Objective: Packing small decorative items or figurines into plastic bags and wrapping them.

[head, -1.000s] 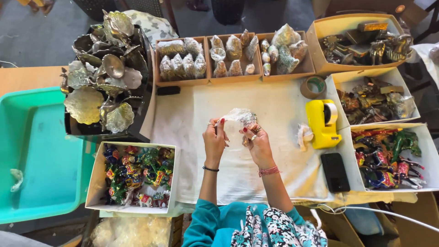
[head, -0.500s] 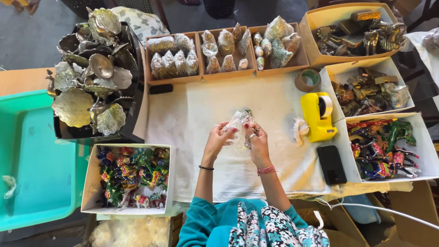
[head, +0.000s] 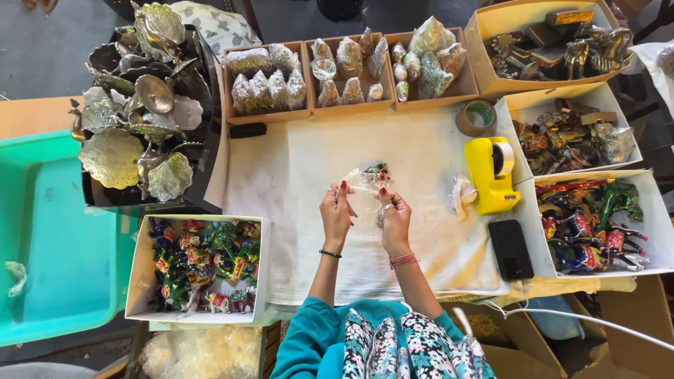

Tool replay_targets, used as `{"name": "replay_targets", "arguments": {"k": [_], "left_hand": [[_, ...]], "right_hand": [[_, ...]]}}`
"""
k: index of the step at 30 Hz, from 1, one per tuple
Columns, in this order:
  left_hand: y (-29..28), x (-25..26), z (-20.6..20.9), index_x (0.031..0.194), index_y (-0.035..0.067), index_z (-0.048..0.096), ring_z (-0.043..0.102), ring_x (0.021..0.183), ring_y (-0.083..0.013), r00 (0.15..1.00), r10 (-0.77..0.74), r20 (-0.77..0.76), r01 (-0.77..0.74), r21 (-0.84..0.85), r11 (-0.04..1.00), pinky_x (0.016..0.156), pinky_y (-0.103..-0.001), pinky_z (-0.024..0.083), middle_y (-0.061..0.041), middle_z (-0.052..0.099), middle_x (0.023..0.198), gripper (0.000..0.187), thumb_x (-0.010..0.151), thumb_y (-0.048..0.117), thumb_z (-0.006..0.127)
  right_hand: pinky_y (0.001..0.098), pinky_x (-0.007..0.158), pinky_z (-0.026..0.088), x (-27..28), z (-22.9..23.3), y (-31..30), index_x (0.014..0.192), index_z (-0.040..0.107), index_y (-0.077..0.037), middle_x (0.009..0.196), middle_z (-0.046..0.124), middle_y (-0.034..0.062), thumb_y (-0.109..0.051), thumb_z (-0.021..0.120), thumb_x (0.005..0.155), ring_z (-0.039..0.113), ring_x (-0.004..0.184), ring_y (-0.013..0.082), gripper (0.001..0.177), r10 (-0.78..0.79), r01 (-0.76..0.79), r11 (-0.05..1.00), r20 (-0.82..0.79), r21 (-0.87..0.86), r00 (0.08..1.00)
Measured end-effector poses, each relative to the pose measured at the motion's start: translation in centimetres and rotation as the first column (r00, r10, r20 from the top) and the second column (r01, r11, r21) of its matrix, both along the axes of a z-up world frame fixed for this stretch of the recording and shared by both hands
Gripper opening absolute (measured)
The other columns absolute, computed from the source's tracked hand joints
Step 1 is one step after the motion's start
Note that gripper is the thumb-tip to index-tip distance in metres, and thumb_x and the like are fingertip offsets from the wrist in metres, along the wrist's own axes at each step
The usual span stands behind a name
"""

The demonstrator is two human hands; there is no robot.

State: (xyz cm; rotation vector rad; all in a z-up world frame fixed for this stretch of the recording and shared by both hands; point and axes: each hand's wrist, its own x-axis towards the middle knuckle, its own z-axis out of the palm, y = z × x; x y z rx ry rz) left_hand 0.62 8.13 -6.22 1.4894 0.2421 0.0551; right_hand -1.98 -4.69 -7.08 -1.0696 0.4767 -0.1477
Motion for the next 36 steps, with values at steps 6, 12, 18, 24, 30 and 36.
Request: {"name": "replay_targets", "arguments": {"k": [6, 12, 18, 24, 30, 36], "left_hand": [[0.1, -0.3, -0.9, 0.086, 0.007, 0.064, 0.053, 0.037, -0.0095, 1.0, -0.017, -0.023, 0.02, 0.122, 0.992, 0.035, -0.027, 0.039, -0.003, 0.053, 0.048, 0.038, 0.107, 0.036, 0.053], [3.0, -0.8, -10.7, 0.084, 0.005, 0.069, 0.059, 0.04, -0.0124, 0.978, 0.043, -0.205, 0.014, 0.267, 0.964, 0.037, -0.03, 0.043, -0.003, 0.056, 0.051, 0.036, 0.102, 0.036, 0.061], [3.5, -1.1, -10.9, 0.087, 0.006, 0.072, 0.058, 0.039, -0.0123, 0.982, 0.0, -0.188, 0.04, 0.209, 0.977, 0.037, -0.031, 0.044, -0.004, 0.054, 0.049, 0.037, 0.102, 0.038, 0.059], [3.3, -1.2, -10.6, 0.087, 0.007, 0.074, 0.054, 0.04, -0.0103, 0.968, -0.009, -0.251, 0.045, 0.139, 0.989, 0.039, -0.029, 0.04, -0.003, 0.054, 0.049, 0.042, 0.102, 0.043, 0.059], [4.4, -1.1, -11.2, 0.117, 0.024, 0.058, 0.066, 0.091, -0.002, 0.921, -0.215, -0.324, 0.16, -0.189, 0.969, 0.059, -0.031, 0.058, 0.012, 0.07, 0.103, 0.022, 0.096, 0.032, 0.059], [7.0, -5.5, -10.2, 0.11, 0.01, 0.068, 0.073, 0.09, -0.0286, 0.99, -0.09, 0.109, 0.034, 0.431, 0.902, 0.077, -0.042, 0.056, -0.014, 0.073, 0.095, 0.024, 0.101, 0.02, 0.048]], "right_hand": [[0.0242, 0.04, 0.027, 0.1, -3.5, 0.1, 0.085, 0.061, -0.016, 0.06, 0.046, -0.0081, -0.035, 0.064, 0.098, 0.035, 0.043, 0.0042, 0.023, -0.048, 0.062, 0.983, -0.082, 0.172, 0.995], [0.0246, 0.043, 0.027, -1.5, -10.7, 0.0, 0.092, 0.071, -0.012, 0.057, 0.041, -0.0094, -0.033, 0.069, 0.093, 0.036, 0.046, 0.0057, 0.021, 0.324, -0.245, 0.92, -0.243, 0.305, 0.914], [0.0243, 0.047, 0.033, -2.0, -12.7, -0.8, 0.092, 0.07, -0.011, 0.066, 0.053, -0.0096, -0.028, 0.077, 0.092, 0.04, 0.05, 0.0039, 0.019, 0.29, -0.272, 0.957, -0.263, 0.103, 0.92], [0.0245, 0.064, 0.052, -1.9, -11.0, -1.1, 0.096, 0.072, -0.01, 0.087, 0.075, -0.0052, -0.029, 0.068, 0.093, 0.061, 0.071, 0.0054, 0.019, 0.253, -0.245, 0.967, -0.242, 0.064, 0.937], [0.0378, 0.076, 0.059, -1.6, -11.6, -2.0, 0.12, 0.064, -0.009, 0.104, 0.069, 0.0063, -0.007, 0.067, 0.092, 0.068, 0.084, 0.019, 0.028, 0.328, -0.305, 0.934, -0.106, 0.187, 0.939], [0.0417, 0.088, 0.061, -2.9, -8.3, -0.3, 0.12, 0.059, -0.003, 0.115, 0.069, 0.0077, -0.013, 0.059, 0.098, 0.073, 0.1, 0.0239, 0.025, 0.532, -0.53, 0.83, 0.036, 0.176, 0.846]]}}
